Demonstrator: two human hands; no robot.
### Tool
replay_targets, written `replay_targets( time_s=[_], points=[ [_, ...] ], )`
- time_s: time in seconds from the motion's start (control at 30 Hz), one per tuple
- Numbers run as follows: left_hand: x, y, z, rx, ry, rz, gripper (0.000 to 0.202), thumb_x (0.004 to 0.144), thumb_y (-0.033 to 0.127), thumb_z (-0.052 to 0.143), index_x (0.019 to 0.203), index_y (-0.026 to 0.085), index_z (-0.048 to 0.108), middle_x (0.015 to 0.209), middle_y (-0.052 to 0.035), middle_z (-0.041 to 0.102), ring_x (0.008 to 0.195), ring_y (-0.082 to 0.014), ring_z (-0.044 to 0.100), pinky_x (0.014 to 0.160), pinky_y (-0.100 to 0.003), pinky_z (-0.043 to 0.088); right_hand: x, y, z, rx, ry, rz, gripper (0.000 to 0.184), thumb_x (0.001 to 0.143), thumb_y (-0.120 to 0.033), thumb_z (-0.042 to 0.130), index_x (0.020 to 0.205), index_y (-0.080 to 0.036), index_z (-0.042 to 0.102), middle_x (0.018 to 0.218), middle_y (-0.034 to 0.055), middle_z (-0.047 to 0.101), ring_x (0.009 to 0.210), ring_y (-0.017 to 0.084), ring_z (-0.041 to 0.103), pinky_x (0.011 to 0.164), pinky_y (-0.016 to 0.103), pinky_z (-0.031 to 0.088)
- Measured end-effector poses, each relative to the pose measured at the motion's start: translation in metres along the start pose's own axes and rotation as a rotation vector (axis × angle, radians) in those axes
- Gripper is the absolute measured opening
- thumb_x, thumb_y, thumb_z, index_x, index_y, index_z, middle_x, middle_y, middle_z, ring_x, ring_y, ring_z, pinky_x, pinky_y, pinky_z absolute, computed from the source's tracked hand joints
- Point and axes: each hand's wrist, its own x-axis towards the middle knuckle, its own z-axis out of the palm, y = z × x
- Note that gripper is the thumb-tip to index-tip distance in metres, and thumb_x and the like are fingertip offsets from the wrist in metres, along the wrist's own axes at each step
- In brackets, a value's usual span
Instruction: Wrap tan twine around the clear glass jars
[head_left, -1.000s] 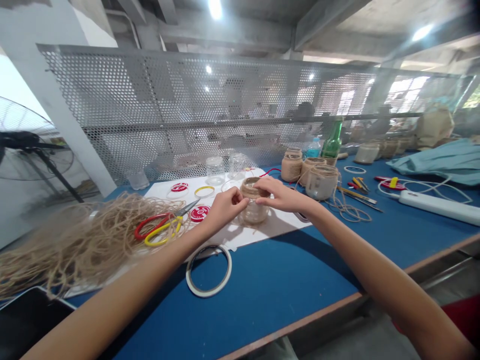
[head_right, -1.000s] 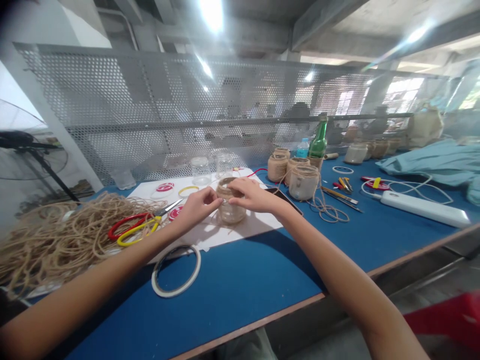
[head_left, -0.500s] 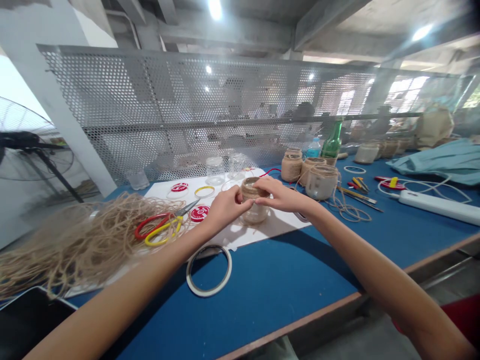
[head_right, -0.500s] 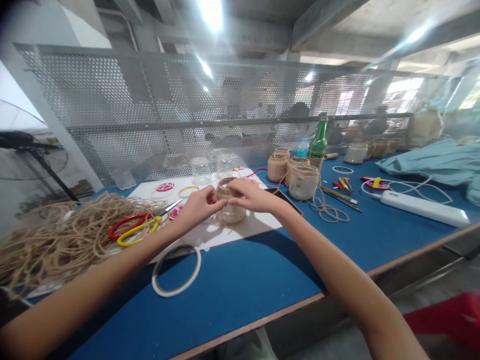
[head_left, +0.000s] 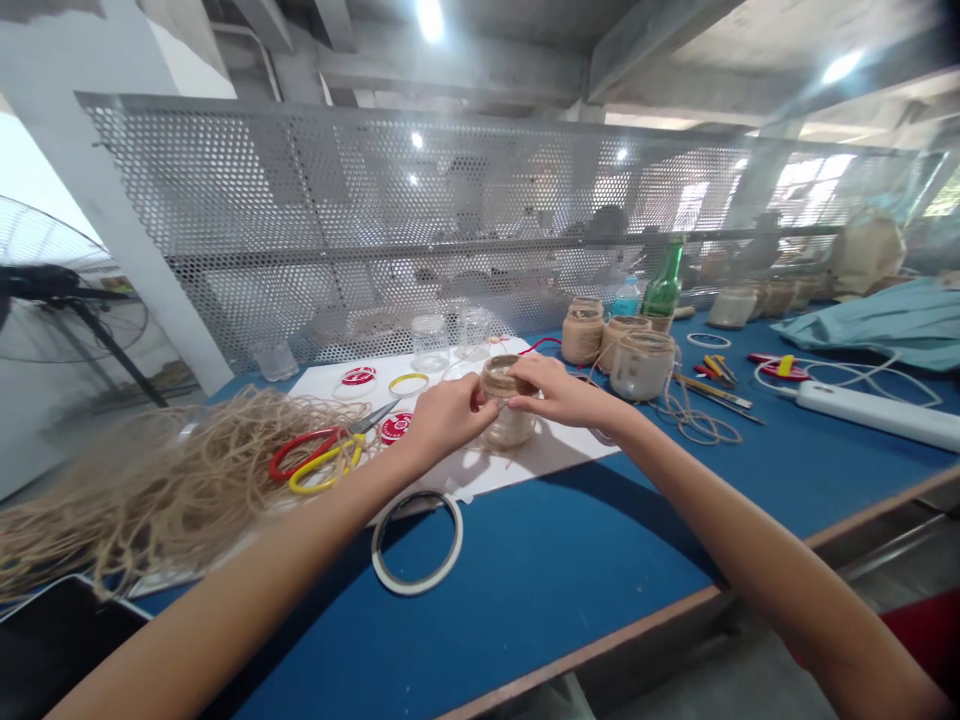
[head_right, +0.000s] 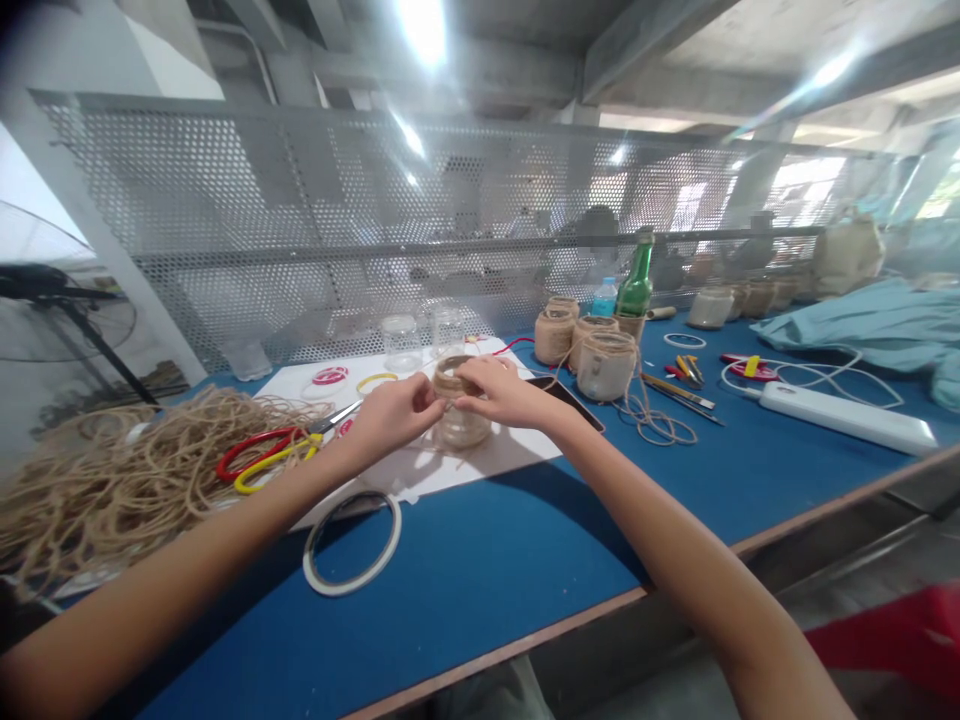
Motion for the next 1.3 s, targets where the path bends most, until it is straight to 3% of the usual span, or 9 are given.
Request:
replay_targets(
  time_s=[0.4, 0.53, 0.7, 1.3],
  points=[
    [-0.002, 0.013, -0.001, 0.224, 0.025, -0.061, 0.024, 0.078, 0.04, 0.049, 0.074, 0.019, 0.06, 0.063, -0.0054, 0.06, 0.057, -0.0196, 0.054, 0.053, -0.027, 0.029, 0.002, -0.008, 0.002, -0.033, 0.004, 0.064, 0.026, 0.086, -0.038, 0.047, 0.072, -0.018, 0.038, 0.074, 0.0013, 0.046, 0.073, 0.015, 0.038, 0.07, 0.029, 0.026],
    [-0.002, 0.012, 0.0, 0.272, 0.025, -0.038, 0.024, 0.078, 0.039, 0.048, 0.076, 0.019, 0.061, 0.065, -0.0066, 0.063, 0.057, -0.0195, 0.055, 0.051, -0.027, 0.029, 0.004, -0.007, 0.003, -0.03, 0.027, 0.024, 0.026, 0.086, -0.035, 0.05, 0.07, -0.018, 0.038, 0.07, -0.0003, 0.043, 0.071, 0.015, 0.037, 0.073, 0.03, 0.027],
    [-0.001, 0.011, 0.0, 0.309, 0.033, -0.011, 0.024, 0.078, 0.04, 0.05, 0.075, 0.018, 0.06, 0.064, -0.0071, 0.063, 0.055, -0.0162, 0.052, 0.051, -0.025, 0.028, 0.005, -0.006, 0.002, 0.013, 0.036, -0.042, 0.024, 0.085, -0.032, 0.051, 0.071, -0.017, 0.041, 0.068, -0.0002, 0.042, 0.067, 0.014, 0.035, 0.064, 0.026, 0.026],
    [-0.002, 0.005, 0.001, 0.415, 0.003, 0.082, 0.034, 0.085, 0.044, 0.04, 0.083, 0.016, 0.061, 0.067, -0.0094, 0.065, 0.058, -0.0176, 0.056, 0.051, -0.025, 0.029, 0.006, -0.008, 0.001, 0.017, 0.031, -0.036, 0.025, 0.085, -0.028, 0.053, 0.068, -0.018, 0.037, 0.065, -0.0013, 0.039, 0.065, 0.013, 0.033, 0.062, 0.026, 0.027]
  ],
)
